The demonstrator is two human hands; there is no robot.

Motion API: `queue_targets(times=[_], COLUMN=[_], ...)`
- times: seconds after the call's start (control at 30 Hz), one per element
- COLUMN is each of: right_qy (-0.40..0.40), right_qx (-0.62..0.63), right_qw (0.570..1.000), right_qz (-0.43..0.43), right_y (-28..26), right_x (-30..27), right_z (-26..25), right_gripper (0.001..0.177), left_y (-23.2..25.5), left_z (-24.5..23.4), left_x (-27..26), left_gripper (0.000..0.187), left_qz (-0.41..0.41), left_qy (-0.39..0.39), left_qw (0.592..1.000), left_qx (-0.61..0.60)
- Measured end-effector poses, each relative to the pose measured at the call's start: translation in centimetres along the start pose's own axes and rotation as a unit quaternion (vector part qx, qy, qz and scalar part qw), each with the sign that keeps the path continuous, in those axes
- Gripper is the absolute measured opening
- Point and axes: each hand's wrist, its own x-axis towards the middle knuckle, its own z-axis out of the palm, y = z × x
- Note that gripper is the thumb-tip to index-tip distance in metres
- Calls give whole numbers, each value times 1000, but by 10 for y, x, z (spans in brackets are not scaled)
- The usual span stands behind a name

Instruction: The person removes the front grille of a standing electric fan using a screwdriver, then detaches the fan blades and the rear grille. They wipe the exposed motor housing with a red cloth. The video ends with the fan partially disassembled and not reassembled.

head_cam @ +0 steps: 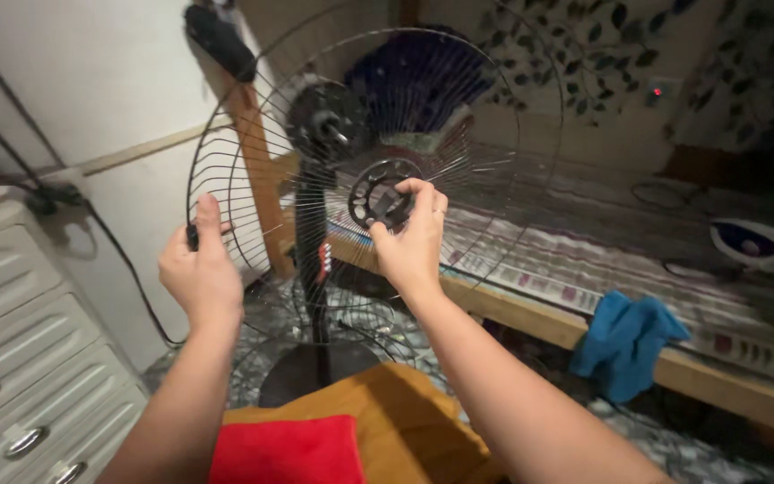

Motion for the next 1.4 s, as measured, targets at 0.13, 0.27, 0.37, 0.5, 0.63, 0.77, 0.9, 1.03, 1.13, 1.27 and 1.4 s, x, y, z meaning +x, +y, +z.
queue_targets(times=[0.13,0.27,0.37,0.5,0.63,0.77,0.9,1.03,1.13,1.27,1.4], right_qy=[5,-5,-7,19,52,50,95,70,55,-5,-146], right_qx=[14,194,233,275,154,50,112,12,-64,-270,-257], right_qw=[991,927,876,849,828,790,715,666,641,590,513], right_qz=[133,322,423,451,536,609,684,742,763,761,806], right_y=[35,77,114,165,218,272,318,348,360,352,348], right_x=[-7,-14,-31,-67,-115,-177,-251,-334,-383,-411,-412], right_z=[-17,-40,-59,-78,-99,-122,-143,-158,-171,-178,-190], right_gripper=[61,60,61,61,62,59,63,60,61,60,43], left_y=[-8,-13,-17,-30,-61,-113,-168,-219,-262,-322,-388], left_z=[24,50,71,109,164,213,241,254,260,266,265], left_x=[-26,-54,-75,-109,-153,-192,-222,-261,-295,-336,-372], left_gripper=[59,56,57,52,55,64,80,76,78,77,81], left_qz=[3,25,-36,12,-35,-58,-152,-222,-224,-103,-157], left_qy=[-33,-70,-137,-170,-243,-327,-462,-549,-610,-647,-744], left_qw=[998,992,982,974,954,906,811,720,659,672,533], left_qx=[58,97,121,147,173,263,324,361,378,345,371])
